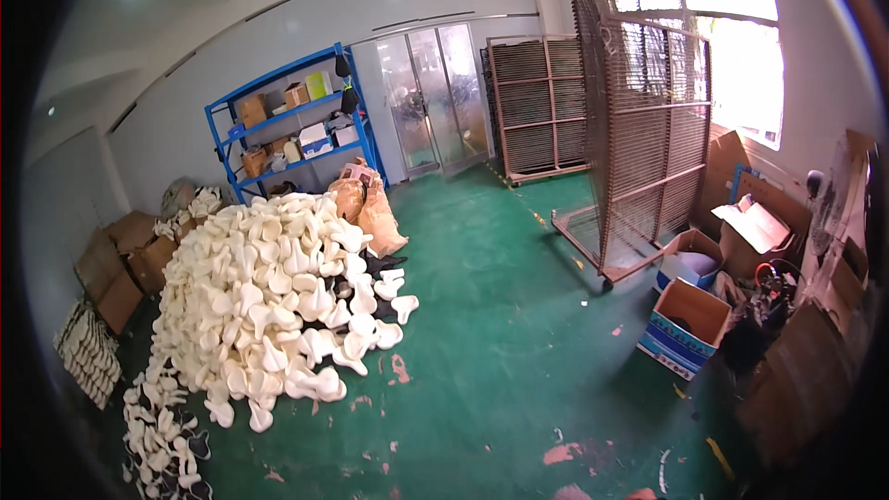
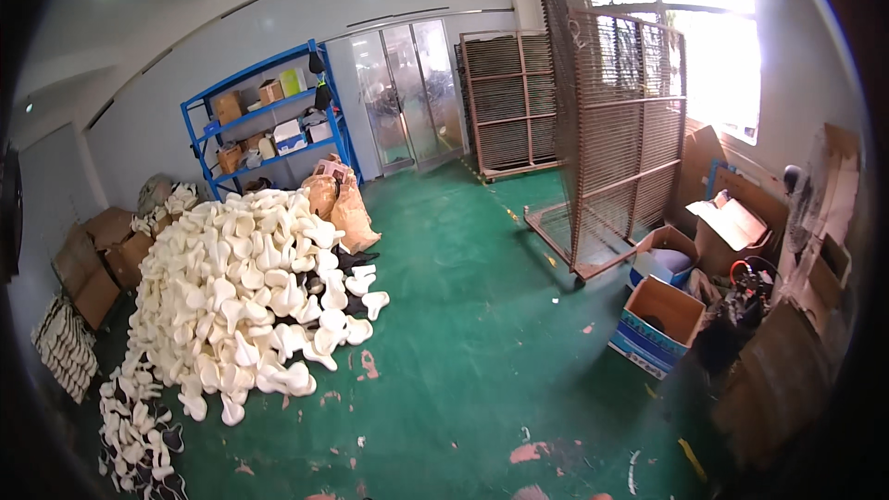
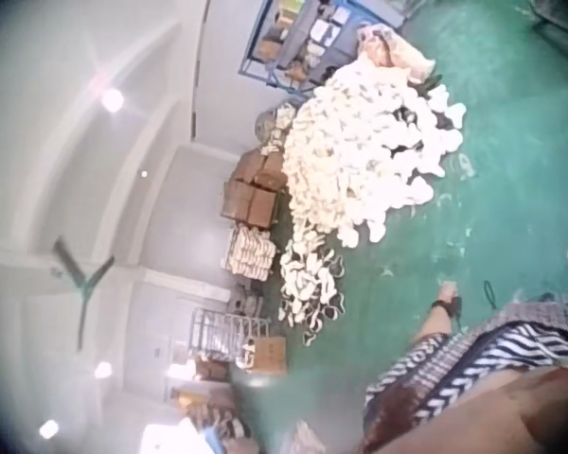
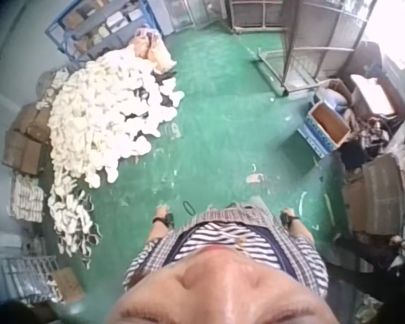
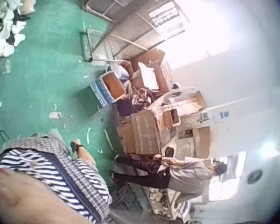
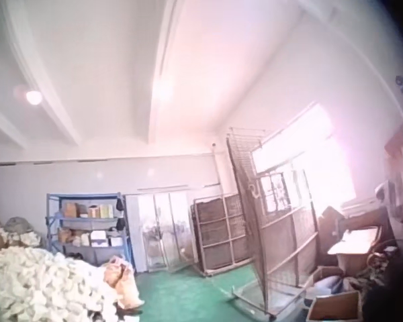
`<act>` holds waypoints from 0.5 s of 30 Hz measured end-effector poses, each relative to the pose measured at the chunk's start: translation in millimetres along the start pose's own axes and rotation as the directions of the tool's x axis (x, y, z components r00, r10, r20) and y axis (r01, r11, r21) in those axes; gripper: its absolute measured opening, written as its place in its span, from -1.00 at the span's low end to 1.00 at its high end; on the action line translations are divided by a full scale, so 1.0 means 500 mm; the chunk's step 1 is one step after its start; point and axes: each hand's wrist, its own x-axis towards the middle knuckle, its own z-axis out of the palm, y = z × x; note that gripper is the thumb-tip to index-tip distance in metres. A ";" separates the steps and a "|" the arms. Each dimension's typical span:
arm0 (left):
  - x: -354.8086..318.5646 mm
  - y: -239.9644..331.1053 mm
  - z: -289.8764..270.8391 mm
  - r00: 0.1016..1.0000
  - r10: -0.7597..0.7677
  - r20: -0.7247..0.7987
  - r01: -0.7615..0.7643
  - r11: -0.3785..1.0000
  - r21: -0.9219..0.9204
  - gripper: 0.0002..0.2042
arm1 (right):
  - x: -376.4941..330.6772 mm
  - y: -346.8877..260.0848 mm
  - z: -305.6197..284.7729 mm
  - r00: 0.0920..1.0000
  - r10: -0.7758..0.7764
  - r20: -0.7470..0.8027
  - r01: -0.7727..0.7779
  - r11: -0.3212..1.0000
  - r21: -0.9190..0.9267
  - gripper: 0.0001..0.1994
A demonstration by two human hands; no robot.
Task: The person sprays black foam-like parts with a handheld spray gun and places them on a wire rack. The person then walks to another area and picks up a black plastic frame.
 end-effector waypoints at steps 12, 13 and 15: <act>0.851 0.606 -0.090 0.968 0.100 0.232 0.068 0.782 -0.620 -0.87 | 0.615 -0.673 0.248 0.992 -0.076 0.099 0.108 0.128 -0.986 -0.86; 0.893 0.618 -0.133 0.975 0.081 0.206 0.074 0.757 -0.649 -0.87 | 0.709 -0.787 0.296 0.972 -0.104 0.210 0.210 -0.009 -0.978 -0.86; 0.975 0.590 -0.239 0.994 -0.010 0.109 0.074 0.795 -0.602 -0.93 | 0.866 -1.067 0.424 0.893 -0.129 0.432 0.380 -0.301 -0.875 -0.87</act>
